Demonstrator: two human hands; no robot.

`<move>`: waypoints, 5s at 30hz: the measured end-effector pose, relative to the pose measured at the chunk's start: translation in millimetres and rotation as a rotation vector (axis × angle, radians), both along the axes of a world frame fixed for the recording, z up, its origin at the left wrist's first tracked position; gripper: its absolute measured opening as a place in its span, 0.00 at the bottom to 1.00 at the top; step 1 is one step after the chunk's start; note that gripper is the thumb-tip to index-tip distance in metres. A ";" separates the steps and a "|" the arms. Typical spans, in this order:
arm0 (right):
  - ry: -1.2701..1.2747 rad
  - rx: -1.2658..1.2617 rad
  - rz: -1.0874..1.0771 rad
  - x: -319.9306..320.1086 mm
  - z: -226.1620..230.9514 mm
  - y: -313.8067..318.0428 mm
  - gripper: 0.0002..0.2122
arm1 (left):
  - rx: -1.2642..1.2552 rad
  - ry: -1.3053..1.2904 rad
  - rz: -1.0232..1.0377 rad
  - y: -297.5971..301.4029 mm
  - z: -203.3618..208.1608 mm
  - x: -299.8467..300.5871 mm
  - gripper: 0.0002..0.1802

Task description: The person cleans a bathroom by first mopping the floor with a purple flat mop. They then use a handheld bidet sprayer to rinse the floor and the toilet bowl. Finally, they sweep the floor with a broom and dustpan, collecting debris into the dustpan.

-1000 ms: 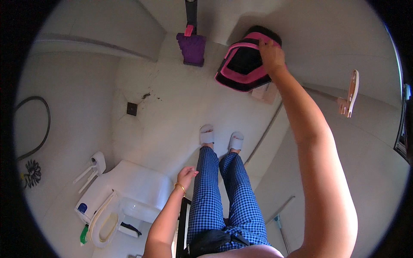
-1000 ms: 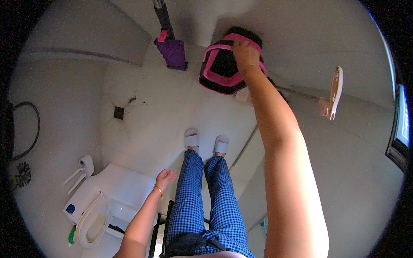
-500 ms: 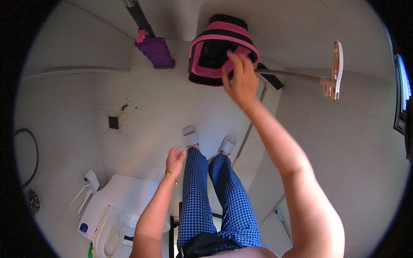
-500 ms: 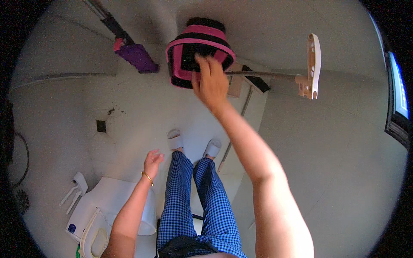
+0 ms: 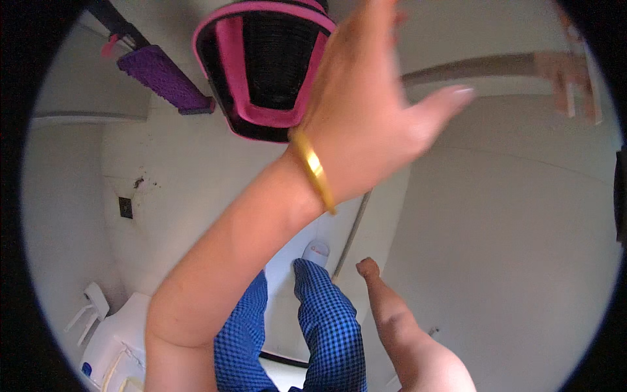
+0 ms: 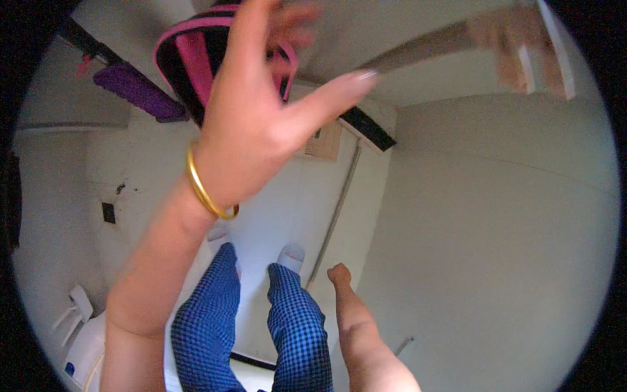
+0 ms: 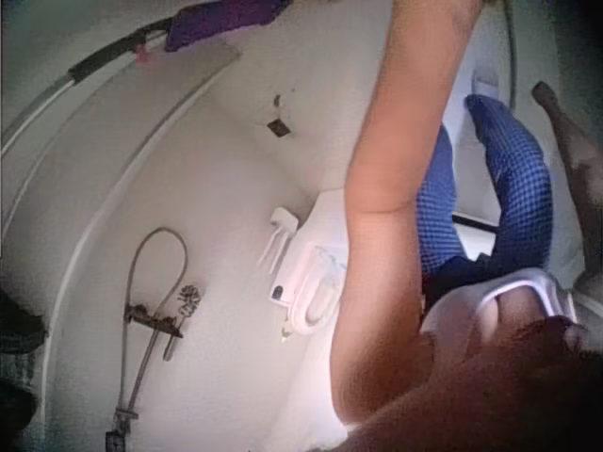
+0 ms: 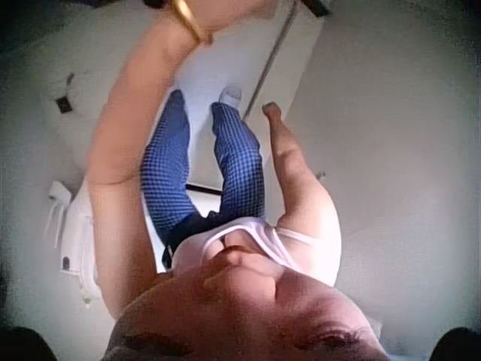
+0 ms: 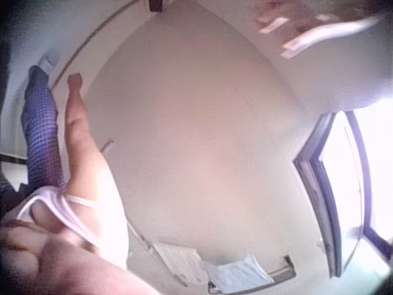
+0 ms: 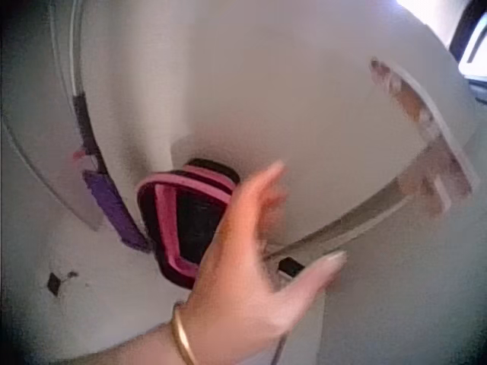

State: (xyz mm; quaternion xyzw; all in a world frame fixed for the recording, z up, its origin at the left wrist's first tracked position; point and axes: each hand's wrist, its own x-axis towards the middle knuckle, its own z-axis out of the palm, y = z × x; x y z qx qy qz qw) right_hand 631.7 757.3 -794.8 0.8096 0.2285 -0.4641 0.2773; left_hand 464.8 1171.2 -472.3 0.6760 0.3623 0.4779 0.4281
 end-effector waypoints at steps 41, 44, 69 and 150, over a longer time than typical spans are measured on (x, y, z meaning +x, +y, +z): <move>-0.023 0.789 -0.874 59.5 416.0 110.8 0.21 | -0.840 0.217 -0.060 -285.6 315.2 -130.9 0.09; 0.135 0.653 -0.720 34.1 432.6 54.7 0.19 | -0.917 0.163 0.078 -303.4 316.6 -168.8 0.11; -0.089 0.512 -0.625 59.2 406.6 151.2 0.04 | -1.023 0.272 0.661 -348.9 288.6 -336.5 0.16; -0.053 0.384 -1.327 -126.1 406.4 -108.2 0.11 | -1.093 0.284 0.823 -413.8 214.0 -444.1 0.16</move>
